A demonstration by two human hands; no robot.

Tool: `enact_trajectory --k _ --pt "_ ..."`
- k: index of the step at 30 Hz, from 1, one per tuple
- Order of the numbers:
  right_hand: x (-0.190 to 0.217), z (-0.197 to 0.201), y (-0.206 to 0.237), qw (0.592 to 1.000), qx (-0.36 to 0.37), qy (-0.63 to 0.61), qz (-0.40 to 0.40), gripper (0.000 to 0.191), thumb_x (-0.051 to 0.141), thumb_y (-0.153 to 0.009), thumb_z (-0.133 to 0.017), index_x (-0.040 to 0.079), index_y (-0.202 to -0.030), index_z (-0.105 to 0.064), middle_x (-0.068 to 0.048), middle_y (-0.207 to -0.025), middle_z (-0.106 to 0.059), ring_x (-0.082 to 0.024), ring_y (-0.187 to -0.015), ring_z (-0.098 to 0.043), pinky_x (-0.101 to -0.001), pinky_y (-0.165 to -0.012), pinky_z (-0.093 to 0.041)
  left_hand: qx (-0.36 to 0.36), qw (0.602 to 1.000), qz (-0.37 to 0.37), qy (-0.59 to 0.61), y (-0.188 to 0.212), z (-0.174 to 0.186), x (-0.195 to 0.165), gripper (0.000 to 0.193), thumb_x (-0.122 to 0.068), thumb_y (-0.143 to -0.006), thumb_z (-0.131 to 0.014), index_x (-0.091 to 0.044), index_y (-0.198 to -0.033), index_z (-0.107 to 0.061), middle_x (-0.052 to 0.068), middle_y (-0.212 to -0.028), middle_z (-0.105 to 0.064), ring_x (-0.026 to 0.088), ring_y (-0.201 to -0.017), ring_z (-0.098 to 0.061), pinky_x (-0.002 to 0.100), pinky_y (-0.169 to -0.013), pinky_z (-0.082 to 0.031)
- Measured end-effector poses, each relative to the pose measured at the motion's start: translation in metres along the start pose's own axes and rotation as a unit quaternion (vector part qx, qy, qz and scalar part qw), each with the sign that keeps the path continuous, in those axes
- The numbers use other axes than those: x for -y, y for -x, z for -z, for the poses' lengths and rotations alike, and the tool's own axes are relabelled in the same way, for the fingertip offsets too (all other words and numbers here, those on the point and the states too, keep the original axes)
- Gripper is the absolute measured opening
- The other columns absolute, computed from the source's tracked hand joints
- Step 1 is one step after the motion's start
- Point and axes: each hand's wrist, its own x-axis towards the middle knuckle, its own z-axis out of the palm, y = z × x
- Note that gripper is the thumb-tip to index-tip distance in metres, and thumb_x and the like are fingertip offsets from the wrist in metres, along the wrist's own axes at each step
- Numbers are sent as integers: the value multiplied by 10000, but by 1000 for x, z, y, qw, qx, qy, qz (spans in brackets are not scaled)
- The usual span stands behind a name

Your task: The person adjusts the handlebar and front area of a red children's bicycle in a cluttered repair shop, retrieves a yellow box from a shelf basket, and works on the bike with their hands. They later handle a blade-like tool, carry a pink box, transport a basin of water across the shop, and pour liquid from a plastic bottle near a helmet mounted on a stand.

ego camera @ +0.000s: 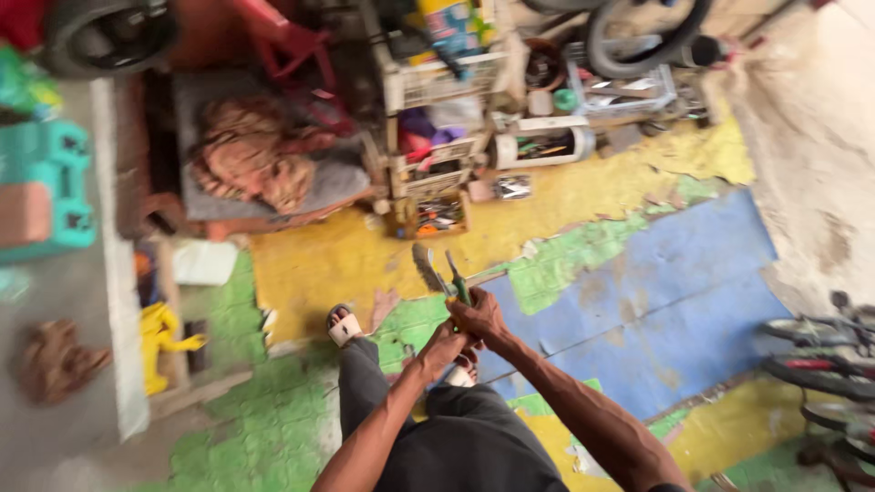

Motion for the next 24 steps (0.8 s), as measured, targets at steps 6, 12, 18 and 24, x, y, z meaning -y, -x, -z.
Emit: enact_trajectory --k 6,12,18,24 --pt "-29 72 -3 998 -58 23 -11 417 375 -766 -793 1 -917 -684 -101 -709 -684 -192 -606 -632 -379 -538 -524 18 994 55 92 -51 -65 7 372 37 -885 -599 -32 -1241 -518 161 -888 -697 258 -629 -710 393 -522 -582" --pt "-52 121 -57 997 -37 -34 -52 470 440 -765 -782 -1 -902 -694 -71 -703 -677 -161 -605 -619 -365 -530 -510 60 987 79 126 -115 -76 -15 302 -27 -931 -626 -26 -1230 -588 181 -984 -739 225 -680 -726 364 -590 -613" --pt "-43 166 -135 992 -60 50 -96 572 598 -755 -778 46 -880 -691 -64 -664 -622 -170 -566 -574 -372 -498 -458 23 985 115 128 -185 -70 -59 210 -37 -934 -640 -23 -1123 -550 199 -1014 -754 209 -695 -712 357 -620 -616" --pt "-20 181 -206 987 -31 49 -148 677 629 -787 -749 -35 -894 -676 -110 -698 -631 -219 -601 -601 -411 -553 -501 -21 977 145 155 -236 -61 -86 199 -30 -915 -643 -43 -1087 -545 187 -977 -756 219 -671 -708 360 -588 -598"
